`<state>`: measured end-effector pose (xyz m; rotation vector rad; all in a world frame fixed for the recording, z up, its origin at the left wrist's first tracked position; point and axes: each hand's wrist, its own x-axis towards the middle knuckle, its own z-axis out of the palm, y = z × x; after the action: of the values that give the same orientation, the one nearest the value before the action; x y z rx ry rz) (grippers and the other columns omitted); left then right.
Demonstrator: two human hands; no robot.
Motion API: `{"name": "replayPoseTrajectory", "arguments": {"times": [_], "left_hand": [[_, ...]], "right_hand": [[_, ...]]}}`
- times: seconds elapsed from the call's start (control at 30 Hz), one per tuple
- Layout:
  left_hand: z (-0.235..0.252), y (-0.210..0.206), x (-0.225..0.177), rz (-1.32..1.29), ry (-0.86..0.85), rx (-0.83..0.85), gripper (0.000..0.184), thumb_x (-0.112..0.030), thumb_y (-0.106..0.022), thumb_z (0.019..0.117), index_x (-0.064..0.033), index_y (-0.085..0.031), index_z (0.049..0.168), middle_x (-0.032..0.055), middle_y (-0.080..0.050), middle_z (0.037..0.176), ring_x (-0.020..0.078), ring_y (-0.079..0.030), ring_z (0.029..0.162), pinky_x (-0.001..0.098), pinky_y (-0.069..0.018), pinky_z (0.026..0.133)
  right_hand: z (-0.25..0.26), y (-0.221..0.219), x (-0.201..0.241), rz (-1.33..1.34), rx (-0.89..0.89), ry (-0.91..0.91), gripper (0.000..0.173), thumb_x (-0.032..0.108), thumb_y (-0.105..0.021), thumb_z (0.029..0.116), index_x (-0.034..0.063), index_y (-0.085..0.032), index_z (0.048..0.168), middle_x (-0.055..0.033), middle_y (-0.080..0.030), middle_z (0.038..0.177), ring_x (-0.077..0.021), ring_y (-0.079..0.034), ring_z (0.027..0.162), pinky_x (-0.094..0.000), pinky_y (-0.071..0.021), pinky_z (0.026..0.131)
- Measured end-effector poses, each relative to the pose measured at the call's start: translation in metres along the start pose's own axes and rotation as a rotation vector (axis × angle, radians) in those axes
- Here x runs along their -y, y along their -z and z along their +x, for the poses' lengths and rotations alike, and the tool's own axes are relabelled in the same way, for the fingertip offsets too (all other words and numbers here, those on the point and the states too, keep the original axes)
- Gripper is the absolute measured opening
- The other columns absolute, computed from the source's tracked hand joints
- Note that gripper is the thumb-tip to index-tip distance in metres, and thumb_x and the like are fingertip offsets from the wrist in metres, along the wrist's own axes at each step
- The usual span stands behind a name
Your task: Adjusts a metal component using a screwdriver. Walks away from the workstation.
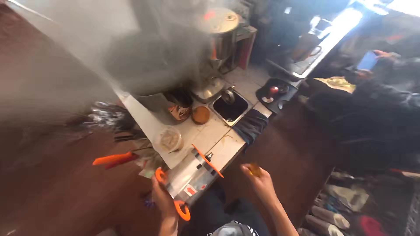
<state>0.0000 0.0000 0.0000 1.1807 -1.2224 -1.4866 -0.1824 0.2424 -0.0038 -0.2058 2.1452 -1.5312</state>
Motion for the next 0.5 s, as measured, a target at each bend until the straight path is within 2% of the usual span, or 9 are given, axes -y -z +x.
{"name": "replayPoseTrajectory", "arguments": {"times": [0.03,0.07,0.1,0.13,0.17,0.2,0.23,0.33,0.5], "left_hand": [[0.001,-0.001,-0.002,-0.029,0.020,-0.014,0.050,-0.031,-0.022,0.1113,0.0020,-0.049,0.137,0.0010,-0.065,0.110,0.0015,-0.063,0.097,0.0231,-0.0542,0.089],[0.001,-0.003,-0.002,-0.038,0.033,-0.034,0.049,-0.031,-0.022,0.1111,0.0008,-0.051,0.135,-0.0007,-0.066,0.105,0.0012,-0.064,0.093,0.0227,-0.0554,0.086],[0.000,-0.003,-0.001,-0.035,0.043,-0.045,0.049,-0.032,-0.023,0.1107,0.0004,-0.052,0.134,-0.0015,-0.067,0.103,0.0012,-0.065,0.092,0.0227,-0.0559,0.085],[0.000,-0.002,0.001,-0.030,0.051,-0.051,0.050,-0.031,-0.024,0.1099,0.0011,-0.053,0.134,-0.0009,-0.067,0.104,0.0022,-0.065,0.092,0.0235,-0.0561,0.085],[-0.001,-0.001,0.001,-0.015,0.056,-0.050,0.050,-0.031,-0.024,0.1093,0.0015,-0.053,0.134,-0.0007,-0.068,0.104,0.0026,-0.065,0.092,0.0236,-0.0562,0.085],[-0.001,0.001,0.003,-0.005,0.061,-0.046,0.051,-0.032,-0.024,0.1091,0.0019,-0.052,0.135,0.0000,-0.068,0.103,0.0032,-0.066,0.092,0.0238,-0.0565,0.085],[-0.001,0.002,0.004,-0.002,0.056,-0.034,0.052,-0.032,-0.024,0.1087,0.0032,-0.051,0.136,0.0009,-0.069,0.104,0.0043,-0.066,0.093,0.0243,-0.0564,0.085],[-0.002,0.003,0.007,-0.004,0.018,-0.010,0.053,-0.031,-0.021,0.1074,0.0053,-0.049,0.135,0.0008,-0.068,0.103,0.0045,-0.066,0.093,0.0225,-0.0552,0.086],[-0.013,-0.002,0.004,-0.027,0.102,-0.080,0.052,-0.031,-0.019,0.1083,0.0006,-0.046,0.138,0.0008,-0.068,0.106,0.0042,-0.065,0.096,0.0208,-0.0545,0.085]], "right_hand": [[0.021,-0.016,0.010,0.060,0.158,-0.021,0.032,0.032,-0.071,0.0942,0.0091,-0.075,0.116,-0.0013,-0.077,0.107,-0.0105,-0.072,0.098,-0.0347,-0.0594,0.089],[0.036,-0.029,0.014,0.094,0.301,-0.048,0.037,0.027,-0.071,0.0940,0.0081,-0.072,0.125,-0.0035,-0.074,0.120,-0.0127,-0.070,0.111,-0.0363,-0.0575,0.098],[0.048,-0.039,0.018,0.099,0.431,-0.082,0.041,0.024,-0.071,0.0924,0.0088,-0.069,0.130,-0.0031,-0.071,0.128,-0.0121,-0.068,0.116,-0.0362,-0.0564,0.100],[0.056,-0.047,0.021,0.081,0.539,-0.128,0.043,0.023,-0.071,0.0907,0.0107,-0.068,0.132,-0.0008,-0.071,0.128,-0.0087,-0.069,0.108,-0.0335,-0.0582,0.093],[0.061,-0.054,0.023,0.071,0.619,-0.171,0.044,0.024,-0.071,0.0904,0.0106,-0.068,0.132,-0.0001,-0.073,0.116,-0.0064,-0.068,0.085,-0.0298,-0.0574,0.073],[0.065,-0.060,0.025,0.088,0.689,-0.203,0.040,0.025,-0.070,0.0923,0.0084,-0.067,0.129,0.0001,-0.071,0.093,-0.0067,-0.061,0.064,-0.0278,-0.0534,0.058],[0.069,-0.063,0.026,0.130,0.751,-0.238,0.035,0.026,-0.069,0.0951,0.0069,-0.066,0.124,-0.0002,-0.067,0.080,-0.0079,-0.057,0.055,-0.0270,-0.0510,0.051],[0.074,-0.066,0.027,0.222,0.827,-0.308,0.023,0.025,-0.066,0.0984,0.0059,-0.064,0.111,0.0011,-0.062,0.067,-0.0084,-0.056,0.049,-0.0257,-0.0503,0.048],[0.077,-0.065,0.026,0.180,0.851,-0.300,0.020,0.022,-0.066,0.0980,0.0078,-0.064,0.112,0.0007,-0.065,0.073,-0.0083,-0.055,0.050,-0.0257,-0.0479,0.045]]}}
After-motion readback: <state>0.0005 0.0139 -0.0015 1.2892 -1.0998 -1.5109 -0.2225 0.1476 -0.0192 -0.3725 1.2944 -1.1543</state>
